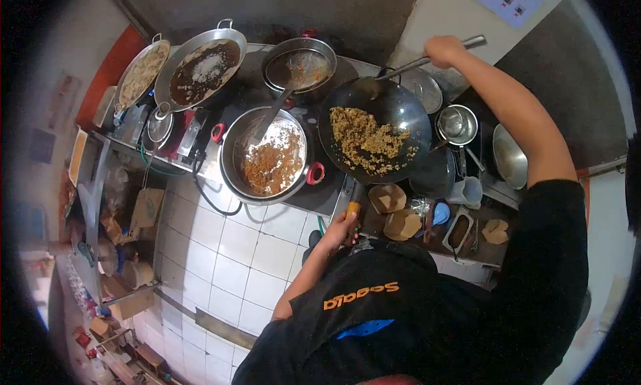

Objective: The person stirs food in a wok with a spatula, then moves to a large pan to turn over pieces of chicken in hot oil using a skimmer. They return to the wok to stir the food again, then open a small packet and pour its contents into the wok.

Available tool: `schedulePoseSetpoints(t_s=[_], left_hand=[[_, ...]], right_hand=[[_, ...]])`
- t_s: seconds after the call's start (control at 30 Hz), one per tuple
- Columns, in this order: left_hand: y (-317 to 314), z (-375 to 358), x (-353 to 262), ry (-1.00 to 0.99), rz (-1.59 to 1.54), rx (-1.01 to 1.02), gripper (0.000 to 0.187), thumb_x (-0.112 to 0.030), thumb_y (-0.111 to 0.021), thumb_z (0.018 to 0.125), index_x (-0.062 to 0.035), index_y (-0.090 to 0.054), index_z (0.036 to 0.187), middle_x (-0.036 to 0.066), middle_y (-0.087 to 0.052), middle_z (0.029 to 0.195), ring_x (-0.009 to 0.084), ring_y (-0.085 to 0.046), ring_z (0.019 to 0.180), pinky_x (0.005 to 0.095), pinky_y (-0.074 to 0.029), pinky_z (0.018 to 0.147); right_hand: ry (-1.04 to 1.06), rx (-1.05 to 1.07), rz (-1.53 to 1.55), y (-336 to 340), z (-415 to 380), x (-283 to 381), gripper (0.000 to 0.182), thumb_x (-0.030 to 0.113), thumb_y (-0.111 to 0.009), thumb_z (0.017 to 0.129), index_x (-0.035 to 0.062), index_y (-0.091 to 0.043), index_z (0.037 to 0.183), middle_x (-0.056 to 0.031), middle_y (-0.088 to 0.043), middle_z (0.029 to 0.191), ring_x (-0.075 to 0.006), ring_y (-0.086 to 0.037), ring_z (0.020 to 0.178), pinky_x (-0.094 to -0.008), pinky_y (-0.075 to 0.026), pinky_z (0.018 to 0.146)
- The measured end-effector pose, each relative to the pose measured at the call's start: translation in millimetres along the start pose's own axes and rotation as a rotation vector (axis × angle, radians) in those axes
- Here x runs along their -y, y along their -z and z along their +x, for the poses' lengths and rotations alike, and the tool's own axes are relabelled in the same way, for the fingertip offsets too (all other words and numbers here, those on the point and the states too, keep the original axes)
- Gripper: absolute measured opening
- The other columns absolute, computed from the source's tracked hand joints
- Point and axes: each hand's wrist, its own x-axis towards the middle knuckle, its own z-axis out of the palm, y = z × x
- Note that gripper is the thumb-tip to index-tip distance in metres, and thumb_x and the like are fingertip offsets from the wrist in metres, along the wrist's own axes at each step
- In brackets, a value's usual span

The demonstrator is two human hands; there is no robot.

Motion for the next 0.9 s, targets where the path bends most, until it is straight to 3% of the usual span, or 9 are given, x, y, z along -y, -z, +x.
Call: schedulePoseSetpoints(t_s=[0.07, 0.2, 0.4, 0.47, 0.6, 0.67, 0.7, 0.77, 0.9], left_hand=[[0, 1, 0, 0.002, -0.010, 0.000, 0.036, -0.036, -0.045, 0.092, -0.0078, -0.042, 0.113, 0.003, -0.053, 0.079, 0.0112, -0.051, 0.057, 0.0253, -0.045, 0.046], [-4, -4, -4, 0.028, -0.042, -0.035, 0.035, -0.037, -0.045, 0.091, -0.0065, -0.045, 0.110, 0.003, -0.053, 0.081, 0.0112, -0.050, 0.057, 0.0244, -0.044, 0.045], [0, 2, 2, 0.026, -0.087, 0.012, 0.034, -0.034, -0.046, 0.091, -0.0068, -0.045, 0.113, 0.003, -0.053, 0.081, 0.0117, -0.050, 0.059, 0.0256, -0.044, 0.049], [1, 4, 4, 0.033, -0.069, 0.014, 0.034, -0.034, -0.046, 0.091, -0.0080, -0.045, 0.114, 0.004, -0.052, 0.081, 0.0115, -0.051, 0.059, 0.0254, -0.045, 0.049], [2, 7, 6, 0.050, -0.078, 0.005, 0.035, -0.035, -0.046, 0.091, -0.0090, -0.044, 0.114, 0.004, -0.052, 0.081, 0.0115, -0.051, 0.059, 0.0254, -0.045, 0.049], [5, 10, 10, 0.062, -0.058, 0.010, 0.036, -0.035, -0.046, 0.091, -0.0085, -0.044, 0.114, 0.004, -0.052, 0.081, 0.0116, -0.051, 0.059, 0.0257, -0.045, 0.049], [5, 9, 10, 0.065, -0.060, 0.008, 0.036, -0.035, -0.046, 0.091, -0.0085, -0.044, 0.114, 0.004, -0.052, 0.081, 0.0116, -0.051, 0.059, 0.0257, -0.045, 0.049], [3, 8, 7, 0.027, -0.056, 0.015, 0.036, -0.036, -0.046, 0.091, -0.0077, -0.045, 0.112, 0.004, -0.051, 0.080, 0.0118, -0.051, 0.059, 0.0260, -0.046, 0.048], [-2, 3, 2, 0.021, -0.042, -0.017, 0.030, -0.034, -0.044, 0.092, -0.0074, -0.046, 0.105, 0.003, -0.053, 0.076, 0.0117, -0.052, 0.057, 0.0254, -0.045, 0.047]], right_hand=[[0.277, -0.019, -0.004, 7, -8, 23, 0.022, 0.009, -0.057, 0.070, 0.0150, -0.066, 0.089, -0.0075, -0.065, 0.090, -0.0283, -0.061, 0.086, -0.0412, -0.049, 0.068], [0.414, -0.087, 0.102, -5, -36, 43, 0.023, 0.009, -0.057, 0.069, 0.0174, -0.067, 0.087, -0.0092, -0.065, 0.089, -0.0285, -0.061, 0.085, -0.0421, -0.049, 0.068], [0.312, 0.221, -0.066, 9, -67, -8, 0.021, 0.009, -0.057, 0.069, 0.0000, -0.064, 0.086, -0.0139, -0.064, 0.086, -0.0276, -0.063, 0.077, -0.0419, -0.050, 0.062], [0.026, 0.543, 0.002, 11, -75, -21, 0.022, 0.012, -0.059, 0.073, -0.0062, -0.061, 0.084, -0.0149, -0.063, 0.079, -0.0267, -0.064, 0.069, -0.0412, -0.050, 0.052], [0.070, 0.772, 0.016, -16, -71, -23, 0.020, 0.016, -0.059, 0.078, -0.0017, -0.063, 0.087, -0.0126, -0.059, 0.065, -0.0240, -0.059, 0.053, -0.0349, -0.046, 0.042], [-0.244, 1.042, 0.467, -27, -77, -14, 0.019, 0.019, -0.057, 0.082, 0.0014, -0.062, 0.088, -0.0078, -0.053, 0.057, -0.0171, -0.049, 0.041, -0.0285, -0.041, 0.037], [-0.241, 1.046, 0.466, -41, -80, -9, 0.019, 0.019, -0.057, 0.082, 0.0014, -0.062, 0.088, -0.0078, -0.053, 0.057, -0.0171, -0.049, 0.041, -0.0285, -0.041, 0.037], [-0.103, 1.262, 0.943, -70, -87, -5, 0.017, 0.020, -0.055, 0.084, 0.0028, -0.060, 0.084, -0.0038, -0.049, 0.055, -0.0104, -0.041, 0.038, -0.0232, -0.035, 0.036], [-0.066, 1.085, 0.908, -50, -94, -12, 0.018, 0.021, -0.053, 0.085, 0.0043, -0.058, 0.080, -0.0032, -0.050, 0.054, -0.0097, -0.042, 0.038, -0.0241, -0.034, 0.034]])
